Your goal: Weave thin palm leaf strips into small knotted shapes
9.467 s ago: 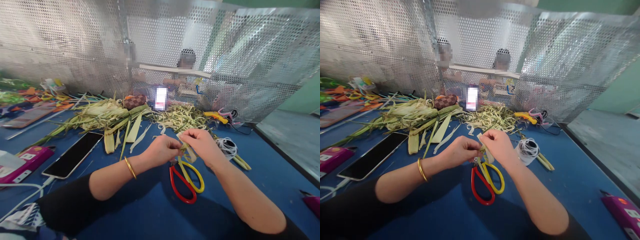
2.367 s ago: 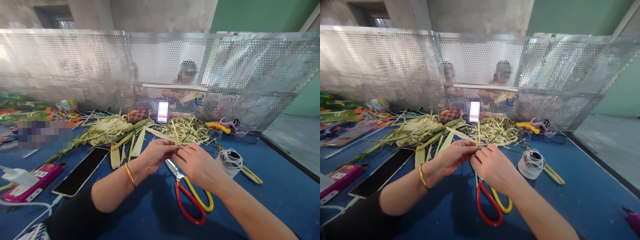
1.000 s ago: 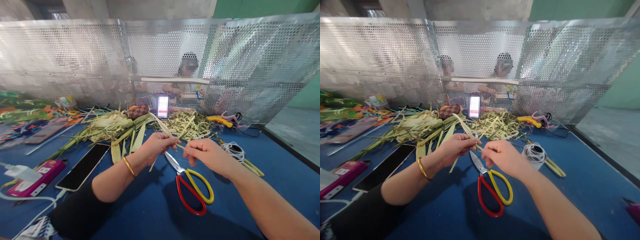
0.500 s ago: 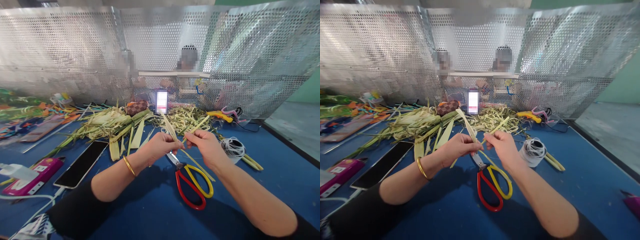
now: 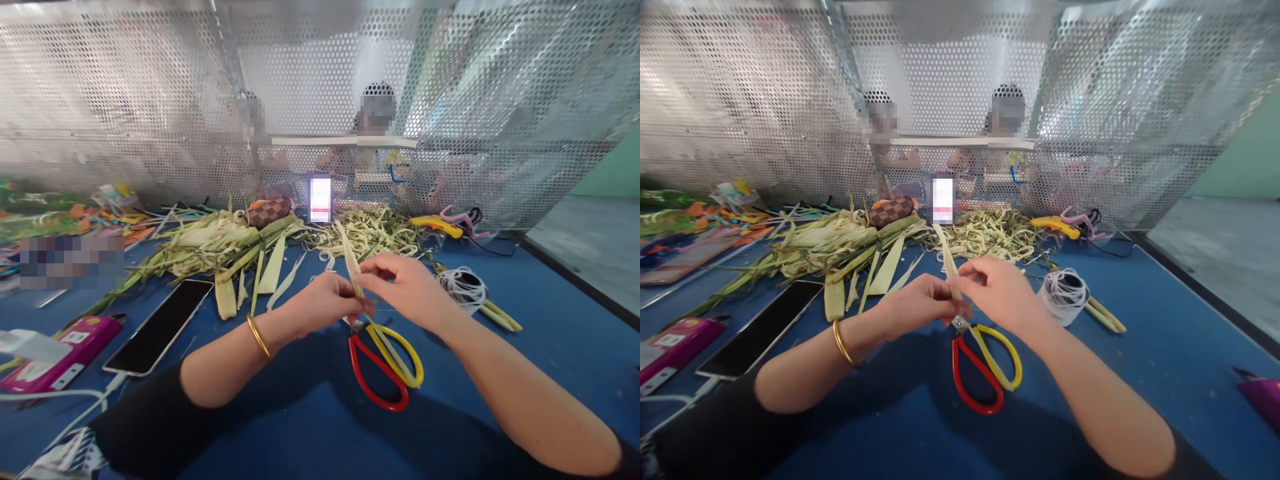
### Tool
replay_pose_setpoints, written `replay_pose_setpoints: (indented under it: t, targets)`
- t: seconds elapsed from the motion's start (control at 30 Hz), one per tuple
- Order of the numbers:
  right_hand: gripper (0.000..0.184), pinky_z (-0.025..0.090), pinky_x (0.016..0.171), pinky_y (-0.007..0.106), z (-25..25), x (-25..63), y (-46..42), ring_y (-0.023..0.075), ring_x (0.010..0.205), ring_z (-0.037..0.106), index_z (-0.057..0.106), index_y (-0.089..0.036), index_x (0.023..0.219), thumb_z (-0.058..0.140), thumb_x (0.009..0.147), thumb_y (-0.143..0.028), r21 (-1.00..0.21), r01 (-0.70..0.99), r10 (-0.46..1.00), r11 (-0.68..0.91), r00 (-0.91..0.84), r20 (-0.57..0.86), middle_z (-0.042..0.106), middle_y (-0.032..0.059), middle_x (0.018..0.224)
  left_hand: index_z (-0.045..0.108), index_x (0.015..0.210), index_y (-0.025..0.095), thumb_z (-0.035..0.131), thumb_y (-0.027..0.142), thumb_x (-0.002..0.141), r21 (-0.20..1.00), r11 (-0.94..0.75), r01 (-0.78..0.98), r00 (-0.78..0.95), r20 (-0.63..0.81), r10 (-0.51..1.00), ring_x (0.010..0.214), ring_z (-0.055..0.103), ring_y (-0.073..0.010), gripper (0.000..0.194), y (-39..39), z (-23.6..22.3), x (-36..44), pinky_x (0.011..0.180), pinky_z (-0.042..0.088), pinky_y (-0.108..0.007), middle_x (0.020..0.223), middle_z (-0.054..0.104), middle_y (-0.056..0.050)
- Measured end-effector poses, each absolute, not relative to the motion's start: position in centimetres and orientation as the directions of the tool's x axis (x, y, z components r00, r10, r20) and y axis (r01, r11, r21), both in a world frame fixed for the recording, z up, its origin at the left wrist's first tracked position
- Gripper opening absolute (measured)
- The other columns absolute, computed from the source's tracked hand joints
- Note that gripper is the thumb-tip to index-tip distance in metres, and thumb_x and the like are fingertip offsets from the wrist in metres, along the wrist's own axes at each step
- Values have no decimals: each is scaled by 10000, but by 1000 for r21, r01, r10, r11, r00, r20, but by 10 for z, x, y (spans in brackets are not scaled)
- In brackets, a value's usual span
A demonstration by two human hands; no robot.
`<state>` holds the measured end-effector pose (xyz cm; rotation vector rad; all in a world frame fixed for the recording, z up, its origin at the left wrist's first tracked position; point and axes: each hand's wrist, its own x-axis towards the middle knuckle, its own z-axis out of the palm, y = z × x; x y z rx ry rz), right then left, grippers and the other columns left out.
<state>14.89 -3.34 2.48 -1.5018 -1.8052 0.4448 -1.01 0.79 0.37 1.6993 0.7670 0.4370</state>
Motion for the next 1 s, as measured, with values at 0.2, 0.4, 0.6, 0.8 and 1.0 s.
replay_pose_setpoints:
  t: [0.2, 0.4, 0.6, 0.8, 1.0]
  targets:
    - [286, 285, 488, 246, 6, 135, -27, 101, 506, 364, 523, -185, 529, 591, 740, -366, -852, 498, 962, 164, 110, 249, 428, -47, 507, 641, 548, 159, 637, 279, 692, 953, -131, 275, 726, -116, 678, 473, 425, -81, 188, 2, 5, -9, 497, 306, -225, 482, 541, 22]
    - [294, 368, 557, 261, 1, 144, -23, 139, 587, 506, 592, -179, 604, 530, 826, -361, -751, 626, 928, 210, 114, 355, 570, -5, 589, 687, 597, 151, 678, 318, 682, 958, -55, 280, 733, -176, 658, 437, 380, -67, 188, 7, 8, -12, 451, 261, -218, 487, 569, 12]
    - [234, 426, 813, 349, 31, 178, -27, 210, 909, 605, 683, -212, 925, 480, 877, -320, -398, 793, 862, 461, -295, 412, 693, 60, 970, 722, 731, 142, 559, 453, 793, 973, 141, 185, 689, -231, 687, 408, 325, -52, 356, 14, 17, -16, 417, 200, -211, 524, 565, -5]
    - [190, 339, 986, 451, 34, 183, -27, 172, 749, 615, 662, -248, 760, 513, 875, -271, -277, 772, 810, 572, -479, 337, 703, -14, 776, 712, 732, 148, 668, 407, 714, 971, 137, 196, 681, -236, 693, 422, 350, -50, 264, 15, 14, -16, 410, 213, -200, 537, 569, 9]
    - [191, 318, 986, 467, 33, 178, -28, 244, 1045, 570, 659, -231, 924, 474, 889, -201, 27, 884, 625, 466, -351, 697, 689, 54, 998, 705, 736, 135, 692, 343, 711, 969, 241, 58, 568, -230, 790, 503, 512, -74, 210, 17, 10, -15, 492, 371, -201, 634, 661, -35]
